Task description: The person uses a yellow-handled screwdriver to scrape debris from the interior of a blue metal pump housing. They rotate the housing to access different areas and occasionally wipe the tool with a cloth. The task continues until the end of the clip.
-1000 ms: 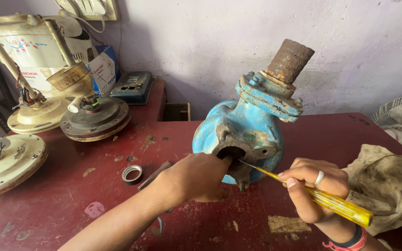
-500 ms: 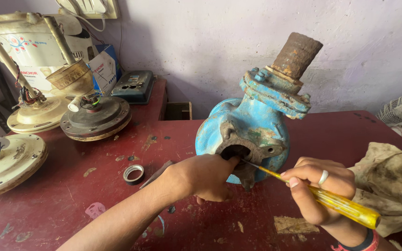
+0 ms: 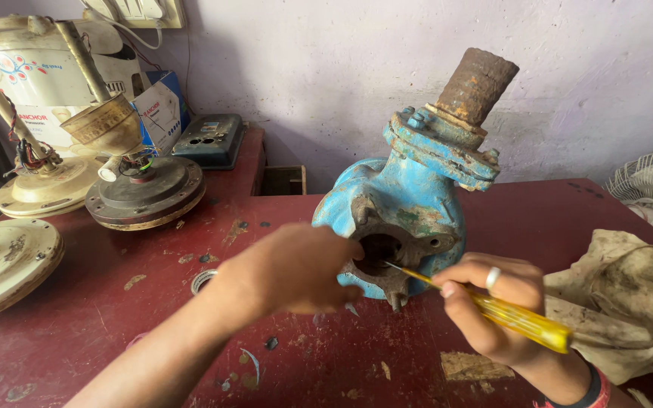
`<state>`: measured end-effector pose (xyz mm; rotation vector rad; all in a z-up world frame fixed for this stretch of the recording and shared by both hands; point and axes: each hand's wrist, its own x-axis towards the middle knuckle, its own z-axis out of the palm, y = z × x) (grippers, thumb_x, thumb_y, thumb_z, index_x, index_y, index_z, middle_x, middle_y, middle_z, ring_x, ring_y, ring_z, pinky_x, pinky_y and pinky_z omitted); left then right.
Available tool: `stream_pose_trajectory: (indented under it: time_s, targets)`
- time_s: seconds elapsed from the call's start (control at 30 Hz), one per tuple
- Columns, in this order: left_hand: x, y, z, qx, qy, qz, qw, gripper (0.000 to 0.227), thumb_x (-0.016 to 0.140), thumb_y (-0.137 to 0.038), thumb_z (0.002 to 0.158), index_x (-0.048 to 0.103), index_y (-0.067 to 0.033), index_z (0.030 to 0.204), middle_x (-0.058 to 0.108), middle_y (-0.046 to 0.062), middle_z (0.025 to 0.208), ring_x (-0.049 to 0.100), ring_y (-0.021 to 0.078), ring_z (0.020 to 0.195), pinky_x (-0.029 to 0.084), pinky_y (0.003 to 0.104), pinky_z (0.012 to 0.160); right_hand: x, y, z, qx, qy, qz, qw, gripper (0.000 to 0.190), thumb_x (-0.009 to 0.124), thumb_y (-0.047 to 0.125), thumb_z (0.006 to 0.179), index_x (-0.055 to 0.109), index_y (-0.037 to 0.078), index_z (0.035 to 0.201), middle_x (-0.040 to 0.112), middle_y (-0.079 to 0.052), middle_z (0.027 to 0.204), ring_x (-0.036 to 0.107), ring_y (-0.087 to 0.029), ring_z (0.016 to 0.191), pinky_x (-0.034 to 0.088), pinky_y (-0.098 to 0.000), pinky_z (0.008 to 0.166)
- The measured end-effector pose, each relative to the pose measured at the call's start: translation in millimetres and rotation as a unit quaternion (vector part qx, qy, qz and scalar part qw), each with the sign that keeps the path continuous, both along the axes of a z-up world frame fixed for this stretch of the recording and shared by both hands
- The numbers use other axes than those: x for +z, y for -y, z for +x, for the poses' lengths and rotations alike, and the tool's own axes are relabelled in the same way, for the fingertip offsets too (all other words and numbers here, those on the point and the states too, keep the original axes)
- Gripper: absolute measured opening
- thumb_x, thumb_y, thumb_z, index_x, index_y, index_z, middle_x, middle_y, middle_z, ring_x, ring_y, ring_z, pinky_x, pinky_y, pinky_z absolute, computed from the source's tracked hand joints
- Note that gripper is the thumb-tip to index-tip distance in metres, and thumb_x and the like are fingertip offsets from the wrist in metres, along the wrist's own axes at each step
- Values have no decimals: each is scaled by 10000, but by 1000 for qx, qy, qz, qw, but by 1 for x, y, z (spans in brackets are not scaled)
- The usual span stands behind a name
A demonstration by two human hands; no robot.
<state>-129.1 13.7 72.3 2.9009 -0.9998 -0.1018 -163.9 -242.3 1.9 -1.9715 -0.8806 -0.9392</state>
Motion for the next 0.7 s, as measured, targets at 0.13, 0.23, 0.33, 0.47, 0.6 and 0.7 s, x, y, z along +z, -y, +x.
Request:
stream_pose_trajectory:
  time_s: [0.13,0.23,0.33,0.47,0.6,0.7]
  targets:
    - [10,-9,18,69,87,-176,978,325,764,-403,828,779,-148,1028,782,127,871,751,315,848,575,403,810,-1,-7,1,-13,-96,5,995,110,657,45,801,738,-20,836,708,-65,651,635,-133,481,477,-274,460]
    - [3,-9,30,26,101,-311,945,429,814,-312,711,677,-42,1014,734,156,941,688,306,920,558,397,820,2,-4,-1,3,-29,-29,999,102,663,56,807,729,-4,856,703,-59,693,643,-114,527,482,-259,499]
    - [-8,-12,45,-82,137,-373,914,570,833,-253,697,630,-37,1184,667,178,1152,620,326,1134,515,407,978,5,-4,-1,-2,-20,-23,1000,93,653,60,806,727,17,842,710,-48,695,624,-124,574,479,-256,500]
    - [-23,-12,60,-119,118,-345,924,945,935,-356,721,462,-97,1496,479,214,1449,454,407,1372,387,476,1123,3,-7,-1,-4,-82,-28,996,92,691,32,798,746,2,865,706,-52,672,627,-130,517,479,-269,470]
    - [-35,-6,61,-128,64,-375,916,1066,937,-300,692,350,-173,1573,316,224,1613,414,430,1451,403,484,1161,8,-5,-2,-8,-21,-47,999,85,716,24,778,724,22,863,700,-31,706,648,-115,559,499,-259,506]
    - [-32,-7,64,-114,44,-348,930,1142,947,-250,633,301,-212,1574,283,213,1617,408,428,1437,411,491,1140,15,-3,-2,-15,-32,-73,997,108,723,30,746,720,28,854,707,-31,717,677,-114,552,513,-260,508]
